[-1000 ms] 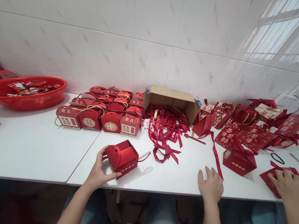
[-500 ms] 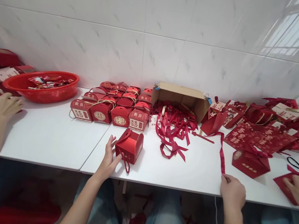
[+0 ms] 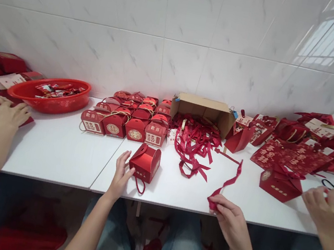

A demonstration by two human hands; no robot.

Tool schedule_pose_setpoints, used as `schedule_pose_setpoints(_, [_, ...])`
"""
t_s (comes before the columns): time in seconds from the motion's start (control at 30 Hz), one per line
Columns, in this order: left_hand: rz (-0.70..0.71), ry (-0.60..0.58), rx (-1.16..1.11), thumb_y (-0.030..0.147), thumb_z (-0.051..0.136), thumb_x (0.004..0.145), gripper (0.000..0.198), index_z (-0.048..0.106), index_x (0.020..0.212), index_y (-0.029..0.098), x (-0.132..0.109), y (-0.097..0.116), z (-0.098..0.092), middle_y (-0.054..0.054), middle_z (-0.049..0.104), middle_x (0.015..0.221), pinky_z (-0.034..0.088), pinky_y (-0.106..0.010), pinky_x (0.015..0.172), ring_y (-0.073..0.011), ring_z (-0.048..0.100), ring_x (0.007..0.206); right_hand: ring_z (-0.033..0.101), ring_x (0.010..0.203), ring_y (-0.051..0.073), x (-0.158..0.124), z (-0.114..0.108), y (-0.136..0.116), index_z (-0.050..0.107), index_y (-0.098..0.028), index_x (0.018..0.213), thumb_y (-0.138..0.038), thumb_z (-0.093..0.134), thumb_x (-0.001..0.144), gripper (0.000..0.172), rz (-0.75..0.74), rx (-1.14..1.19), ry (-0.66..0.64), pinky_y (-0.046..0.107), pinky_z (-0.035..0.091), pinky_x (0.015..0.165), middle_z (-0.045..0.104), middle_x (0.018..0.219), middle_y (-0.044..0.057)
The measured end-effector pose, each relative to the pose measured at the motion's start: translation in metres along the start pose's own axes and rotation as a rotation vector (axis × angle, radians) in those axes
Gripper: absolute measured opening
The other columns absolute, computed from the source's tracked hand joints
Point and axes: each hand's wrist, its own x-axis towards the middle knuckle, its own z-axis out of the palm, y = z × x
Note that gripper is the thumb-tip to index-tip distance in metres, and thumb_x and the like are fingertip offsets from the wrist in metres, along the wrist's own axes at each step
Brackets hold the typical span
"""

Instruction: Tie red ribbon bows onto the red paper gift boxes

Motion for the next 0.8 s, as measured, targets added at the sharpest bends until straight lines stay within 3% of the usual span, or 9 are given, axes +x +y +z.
schedule_pose_setpoints(0.1, [0.081, 0.048, 0.062, 0.032, 0.054, 0.084, 0.052, 0.040, 0.133, 0.024, 0.007, 0.012, 0.007, -0.012, 0.033, 0.141, 0.032, -0.047, 0.107, -0.0292, 0.033, 0.133, 0.059, 0.071, 0.016, -0.005, 0.023, -0.002, 0.075, -0.022, 0.086, -0.025, 0.067, 0.077, 0.013, -0.098, -0.015, -0.157, 0.028, 0.048, 0.065, 0.064, 0.080, 0.006])
schedule_pose_setpoints(0.2, [0.079, 0.081, 0.032, 0.029, 0.057, 0.082, 0.054, 0.039, 0.132, 0.022, 0.016, 0.023, 0.017, -0.013, 0.042, 0.136, 0.035, -0.046, 0.106, -0.0278, 0.043, 0.127, 0.059, 0.071, 0.016, -0.004, 0.041, 0.002, 0.073, -0.023, 0.084, -0.024, 0.066, 0.078, 0.009, -0.116, -0.111, -0.223, 0.028, 0.048, 0.065, 0.064, 0.079, 0.004])
schedule_pose_setpoints(0.33, [-0.002, 0.070, -0.001, 0.029, 0.053, 0.083, 0.044, 0.045, 0.126, 0.020, 0.022, 0.031, 0.024, -0.012, 0.050, 0.129, 0.040, -0.044, 0.102, -0.0256, 0.050, 0.120, 0.055, 0.066, 0.014, 0.006, 0.062, 0.006, 0.070, -0.021, 0.077, -0.031, 0.065, 0.079, 0.011, -0.137, -0.286, -0.126, 0.027, 0.044, 0.058, 0.060, 0.082, 0.004])
schedule_pose_setpoints(0.47, [-0.008, -0.018, 0.019, 0.025, 0.051, 0.084, 0.042, 0.045, 0.125, 0.021, 0.014, 0.040, 0.022, -0.011, 0.052, 0.129, 0.042, -0.042, 0.101, -0.0241, 0.053, 0.118, 0.055, 0.078, 0.017, 0.021, 0.084, 0.000, 0.062, -0.019, 0.074, -0.036, 0.061, 0.081, 0.018, -0.218, -0.439, -0.030, 0.029, 0.043, 0.070, 0.062, 0.086, 0.005])
schedule_pose_setpoints(0.6, [0.130, -0.141, 0.187, 0.018, 0.050, 0.082, 0.043, 0.048, 0.125, 0.022, 0.006, 0.061, 0.023, -0.009, 0.052, 0.129, 0.036, -0.044, 0.106, -0.0242, 0.045, 0.126, 0.052, 0.064, 0.015, 0.038, 0.108, -0.004, 0.058, -0.018, 0.070, -0.041, 0.056, 0.083, 0.026, -0.136, -0.422, -0.124, 0.027, 0.040, 0.061, 0.057, 0.065, 0.001])
schedule_pose_setpoints(0.7, [0.242, -0.196, 0.298, 0.016, 0.050, 0.082, 0.038, 0.055, 0.119, 0.023, 0.007, 0.077, 0.027, -0.008, 0.049, 0.134, 0.031, -0.045, 0.110, -0.0248, 0.033, 0.135, 0.047, 0.057, 0.012, 0.049, 0.122, -0.002, 0.056, -0.017, 0.065, -0.042, 0.059, 0.080, 0.029, -0.089, -0.402, -0.157, 0.026, 0.037, 0.056, 0.053, 0.058, 0.000])
schedule_pose_setpoints(0.8, [0.278, -0.255, 0.363, 0.017, 0.051, 0.083, 0.028, 0.060, 0.109, 0.023, 0.011, 0.086, 0.031, -0.007, 0.050, 0.132, 0.033, -0.046, 0.109, -0.0255, 0.032, 0.135, 0.043, 0.053, 0.011, 0.056, 0.129, 0.000, 0.056, -0.017, 0.064, -0.045, 0.061, 0.077, 0.032, -0.042, -0.310, -0.188, 0.024, 0.034, 0.052, 0.050, 0.055, -0.002])
